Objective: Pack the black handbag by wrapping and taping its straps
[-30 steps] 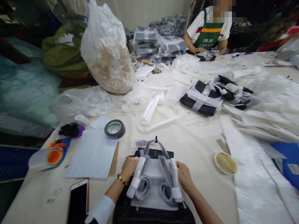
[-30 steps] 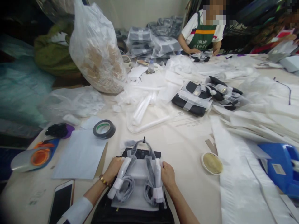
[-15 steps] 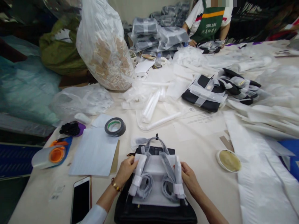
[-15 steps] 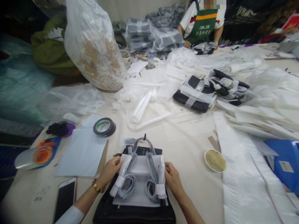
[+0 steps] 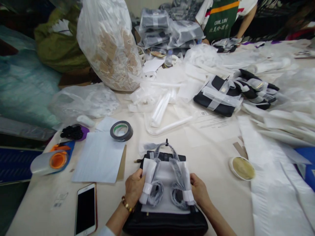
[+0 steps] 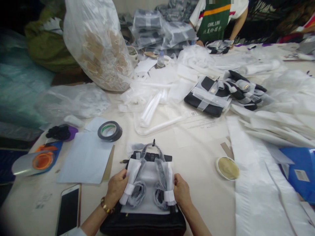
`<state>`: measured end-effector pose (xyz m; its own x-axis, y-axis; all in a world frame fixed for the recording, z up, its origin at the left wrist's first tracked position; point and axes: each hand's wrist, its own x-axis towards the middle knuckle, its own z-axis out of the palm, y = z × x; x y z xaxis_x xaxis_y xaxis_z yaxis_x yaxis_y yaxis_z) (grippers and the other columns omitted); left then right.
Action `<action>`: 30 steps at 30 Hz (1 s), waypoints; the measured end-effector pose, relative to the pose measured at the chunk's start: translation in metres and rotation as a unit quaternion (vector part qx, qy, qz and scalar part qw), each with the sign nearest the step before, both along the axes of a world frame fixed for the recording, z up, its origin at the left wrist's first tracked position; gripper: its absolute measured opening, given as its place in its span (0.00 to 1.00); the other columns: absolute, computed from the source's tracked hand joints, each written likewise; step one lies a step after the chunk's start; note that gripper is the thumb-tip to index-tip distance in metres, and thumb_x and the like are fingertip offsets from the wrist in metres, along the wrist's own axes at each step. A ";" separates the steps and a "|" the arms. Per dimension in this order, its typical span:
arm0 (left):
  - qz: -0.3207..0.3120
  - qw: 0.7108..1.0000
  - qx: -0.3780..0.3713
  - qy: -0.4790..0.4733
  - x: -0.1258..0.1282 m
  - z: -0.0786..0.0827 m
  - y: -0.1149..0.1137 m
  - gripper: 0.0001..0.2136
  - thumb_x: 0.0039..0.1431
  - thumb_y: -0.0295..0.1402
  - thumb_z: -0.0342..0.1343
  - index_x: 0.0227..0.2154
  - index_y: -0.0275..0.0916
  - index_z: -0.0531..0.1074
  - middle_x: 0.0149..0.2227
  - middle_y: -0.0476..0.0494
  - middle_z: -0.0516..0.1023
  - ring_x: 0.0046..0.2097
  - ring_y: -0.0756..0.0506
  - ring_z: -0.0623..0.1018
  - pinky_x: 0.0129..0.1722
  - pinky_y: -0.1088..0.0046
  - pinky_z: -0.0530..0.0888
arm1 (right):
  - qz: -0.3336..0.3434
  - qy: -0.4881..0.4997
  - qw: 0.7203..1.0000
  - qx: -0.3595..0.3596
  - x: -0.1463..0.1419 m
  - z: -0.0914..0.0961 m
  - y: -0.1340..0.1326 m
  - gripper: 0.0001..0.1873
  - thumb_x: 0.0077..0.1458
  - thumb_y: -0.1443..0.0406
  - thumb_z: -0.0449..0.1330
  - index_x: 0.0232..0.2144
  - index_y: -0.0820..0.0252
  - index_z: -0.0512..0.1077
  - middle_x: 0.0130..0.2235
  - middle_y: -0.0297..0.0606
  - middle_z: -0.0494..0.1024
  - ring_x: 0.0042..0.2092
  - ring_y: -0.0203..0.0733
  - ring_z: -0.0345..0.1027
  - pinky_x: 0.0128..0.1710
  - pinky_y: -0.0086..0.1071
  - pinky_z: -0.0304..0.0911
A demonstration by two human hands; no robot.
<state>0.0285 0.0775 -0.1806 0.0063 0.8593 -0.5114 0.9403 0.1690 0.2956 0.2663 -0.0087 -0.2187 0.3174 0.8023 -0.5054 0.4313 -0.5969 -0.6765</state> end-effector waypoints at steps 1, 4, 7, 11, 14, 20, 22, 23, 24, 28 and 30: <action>0.005 1.000 -0.002 0.015 0.002 0.000 0.002 0.10 0.54 0.34 0.45 0.20 0.39 0.63 0.20 0.51 0.67 0.25 0.50 0.67 0.24 0.76 0.54 | 0.009 -0.035 0.999 -0.008 -0.001 0.001 0.002 0.05 0.42 0.64 0.52 0.23 0.59 0.66 0.23 0.35 0.73 0.27 0.39 0.64 0.26 0.28 0.55; -0.002 0.999 -0.014 0.045 0.003 0.000 0.009 0.09 0.52 0.31 0.46 0.20 0.38 0.64 0.21 0.48 0.70 0.26 0.49 0.68 0.24 0.74 0.53 | 0.036 -0.074 0.996 -0.021 -0.001 0.003 0.004 0.05 0.42 0.65 0.52 0.23 0.58 0.66 0.24 0.35 0.74 0.27 0.39 0.64 0.27 0.27 0.54; -0.035 0.998 -0.027 0.040 0.000 0.005 0.012 0.08 0.52 0.30 0.47 0.21 0.39 0.66 0.22 0.47 0.72 0.27 0.49 0.69 0.25 0.75 0.54 | 0.052 -0.048 0.997 -0.039 0.000 0.004 0.002 0.06 0.42 0.66 0.52 0.24 0.58 0.68 0.25 0.36 0.75 0.29 0.40 0.66 0.27 0.27 0.55; -0.054 0.997 -0.043 0.036 -0.005 0.008 0.010 0.06 0.51 0.29 0.47 0.21 0.38 0.66 0.23 0.46 0.73 0.27 0.49 0.70 0.25 0.75 0.56 | 0.056 -0.033 0.997 -0.042 0.000 0.005 -0.001 0.05 0.39 0.67 0.53 0.24 0.58 0.69 0.27 0.38 0.76 0.32 0.43 0.68 0.30 0.29 0.56; -0.043 0.996 -0.059 0.041 -0.008 0.004 0.010 0.07 0.48 0.25 0.46 0.18 0.37 0.66 0.21 0.47 0.72 0.26 0.49 0.70 0.23 0.76 0.56 | 0.059 -0.024 0.997 -0.039 -0.002 0.006 0.000 0.05 0.38 0.68 0.54 0.22 0.58 0.69 0.26 0.39 0.76 0.32 0.44 0.68 0.31 0.29 0.56; -0.041 0.998 -0.017 0.051 -0.012 0.007 0.003 0.06 0.51 0.30 0.46 0.25 0.38 0.68 0.24 0.45 0.72 0.29 0.47 0.72 0.27 0.74 0.62 | 0.051 -0.021 0.998 -0.039 -0.003 0.004 -0.006 0.04 0.41 0.68 0.53 0.23 0.58 0.68 0.26 0.38 0.76 0.32 0.44 0.68 0.30 0.29 0.57; -0.066 0.994 0.074 0.040 -0.016 0.006 -0.003 0.09 0.54 0.34 0.45 0.32 0.36 0.68 0.29 0.42 0.73 0.32 0.45 0.72 0.31 0.72 0.65 | 0.055 -0.037 0.997 -0.044 -0.005 0.006 -0.010 0.05 0.42 0.67 0.53 0.25 0.59 0.67 0.27 0.40 0.76 0.32 0.44 0.68 0.30 0.30 0.57; -0.097 0.986 0.135 0.022 -0.019 0.003 -0.005 0.11 0.55 0.36 0.45 0.36 0.35 0.67 0.31 0.41 0.73 0.35 0.44 0.72 0.34 0.70 0.66 | 0.060 -0.049 0.996 -0.050 -0.005 0.007 -0.010 0.05 0.42 0.67 0.54 0.26 0.59 0.67 0.28 0.42 0.76 0.32 0.45 0.68 0.29 0.30 0.56; -0.137 0.971 0.197 -0.001 -0.022 -0.002 -0.005 0.12 0.55 0.36 0.45 0.38 0.35 0.67 0.35 0.39 0.72 0.38 0.43 0.71 0.37 0.68 0.67 | 0.066 -0.061 0.994 -0.055 -0.006 0.008 -0.010 0.06 0.42 0.67 0.54 0.27 0.60 0.66 0.29 0.43 0.76 0.33 0.45 0.68 0.29 0.30 0.56; -0.265 0.910 0.315 -0.043 -0.033 -0.023 -0.001 0.14 0.57 0.30 0.42 0.44 0.36 0.66 0.46 0.35 0.68 0.49 0.39 0.66 0.44 0.60 0.66 | 0.090 -0.087 0.989 -0.073 -0.008 0.014 -0.004 0.03 0.45 0.67 0.52 0.27 0.58 0.65 0.30 0.43 0.76 0.34 0.44 0.68 0.30 0.30 0.55; -0.266 0.909 0.318 -0.046 -0.038 -0.027 0.001 0.15 0.57 0.28 0.41 0.45 0.36 0.65 0.47 0.34 0.67 0.50 0.38 0.65 0.45 0.58 0.66 | 0.093 -0.111 0.985 -0.090 -0.005 0.016 -0.003 0.03 0.46 0.66 0.51 0.27 0.58 0.65 0.29 0.42 0.75 0.32 0.44 0.68 0.29 0.30 0.54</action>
<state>-0.0090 0.0786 -0.2079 0.5258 0.8433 0.1112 0.8049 -0.5356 0.2557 0.2610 -0.0119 -0.2028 0.2912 0.7606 -0.5803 0.6699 -0.5951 -0.4439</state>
